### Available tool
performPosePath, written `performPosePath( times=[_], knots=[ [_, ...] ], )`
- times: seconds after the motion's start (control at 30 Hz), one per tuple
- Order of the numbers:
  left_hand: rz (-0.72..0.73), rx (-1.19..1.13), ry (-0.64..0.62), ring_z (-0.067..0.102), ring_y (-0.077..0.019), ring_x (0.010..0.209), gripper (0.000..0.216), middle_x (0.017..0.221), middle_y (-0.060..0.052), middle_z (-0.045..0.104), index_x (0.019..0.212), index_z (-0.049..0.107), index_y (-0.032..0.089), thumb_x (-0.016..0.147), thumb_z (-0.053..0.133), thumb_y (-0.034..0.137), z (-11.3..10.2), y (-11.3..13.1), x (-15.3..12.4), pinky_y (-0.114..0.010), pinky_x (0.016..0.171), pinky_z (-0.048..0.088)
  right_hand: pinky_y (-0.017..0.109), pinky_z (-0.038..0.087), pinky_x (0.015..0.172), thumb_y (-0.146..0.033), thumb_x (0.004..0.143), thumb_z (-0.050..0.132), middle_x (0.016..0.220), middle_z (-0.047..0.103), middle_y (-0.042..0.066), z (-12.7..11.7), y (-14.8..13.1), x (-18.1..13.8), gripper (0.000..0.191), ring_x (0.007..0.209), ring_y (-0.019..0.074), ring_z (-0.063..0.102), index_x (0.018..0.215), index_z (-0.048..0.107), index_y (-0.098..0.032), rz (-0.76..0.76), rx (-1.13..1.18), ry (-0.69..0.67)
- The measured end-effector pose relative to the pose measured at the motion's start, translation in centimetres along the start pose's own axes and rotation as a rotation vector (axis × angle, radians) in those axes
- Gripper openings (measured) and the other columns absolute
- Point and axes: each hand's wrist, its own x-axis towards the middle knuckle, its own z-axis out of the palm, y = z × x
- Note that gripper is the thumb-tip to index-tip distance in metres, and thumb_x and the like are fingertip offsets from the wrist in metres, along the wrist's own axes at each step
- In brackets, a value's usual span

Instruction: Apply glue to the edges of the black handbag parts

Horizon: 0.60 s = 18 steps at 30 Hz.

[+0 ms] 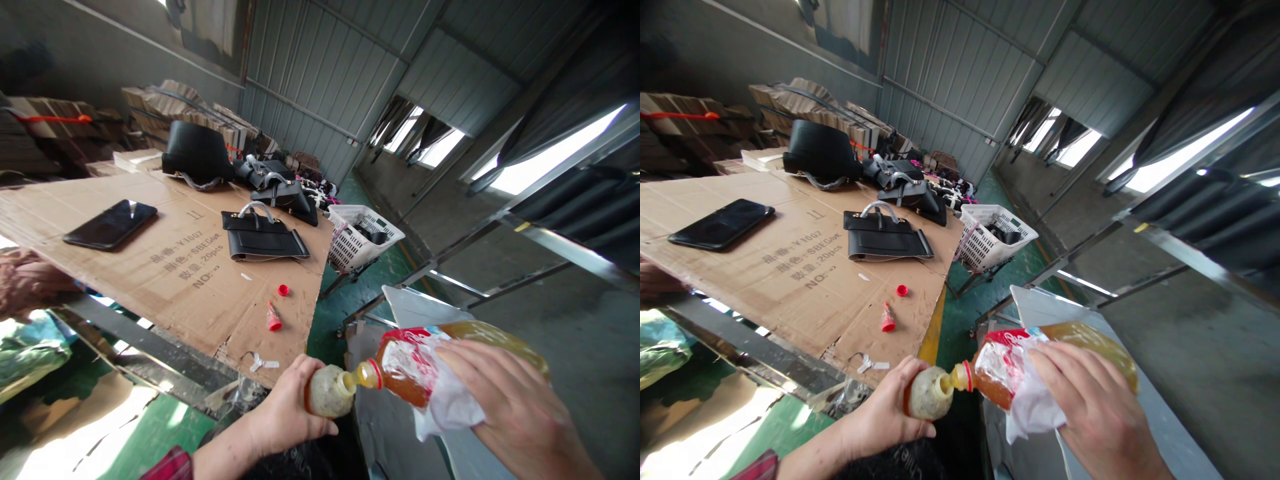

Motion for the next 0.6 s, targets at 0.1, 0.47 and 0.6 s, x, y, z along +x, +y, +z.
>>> performPosePath(
  times=[0.1,0.47,0.6],
  knots=[
    [-0.004,-0.014,0.002,0.056,-0.0257,0.103,0.069,0.109,-0.006,0.057,0.108,0.061,0.015,0.047,0.092,0.017,-0.08,-0.03,-0.03,-0.036,0.091,0.044,0.043,0.046,0.093,0.000,0.088,0.048,0.106,0.072,0.013,-0.03,0.22,-0.20,0.034,0.101,0.0275,0.065,0.115,0.065,-0.014,-0.003,-0.007,-0.009],
    [0.000,-0.017,0.008,0.055,-0.0251,0.102,0.067,0.107,-0.006,0.057,0.105,0.060,0.015,0.046,0.092,0.015,0.05,-0.17,0.05,-0.035,0.090,0.044,0.039,0.048,0.091,-0.002,0.084,0.051,0.106,0.074,0.009,-0.19,1.00,-0.35,0.039,0.099,0.0248,0.068,0.117,0.067,-0.017,-0.091,-0.029,-0.022],
    [-0.003,-0.007,0.010,0.056,-0.0252,0.101,0.067,0.107,-0.006,0.057,0.105,0.060,0.015,0.046,0.092,0.014,0.04,-0.02,-0.07,-0.036,0.091,0.044,0.039,0.047,0.092,-0.003,0.086,0.050,0.106,0.073,0.009,-0.23,0.79,-0.17,0.036,0.099,0.0251,0.067,0.115,0.066,-0.017,-0.073,-0.024,-0.018]
  ],
)
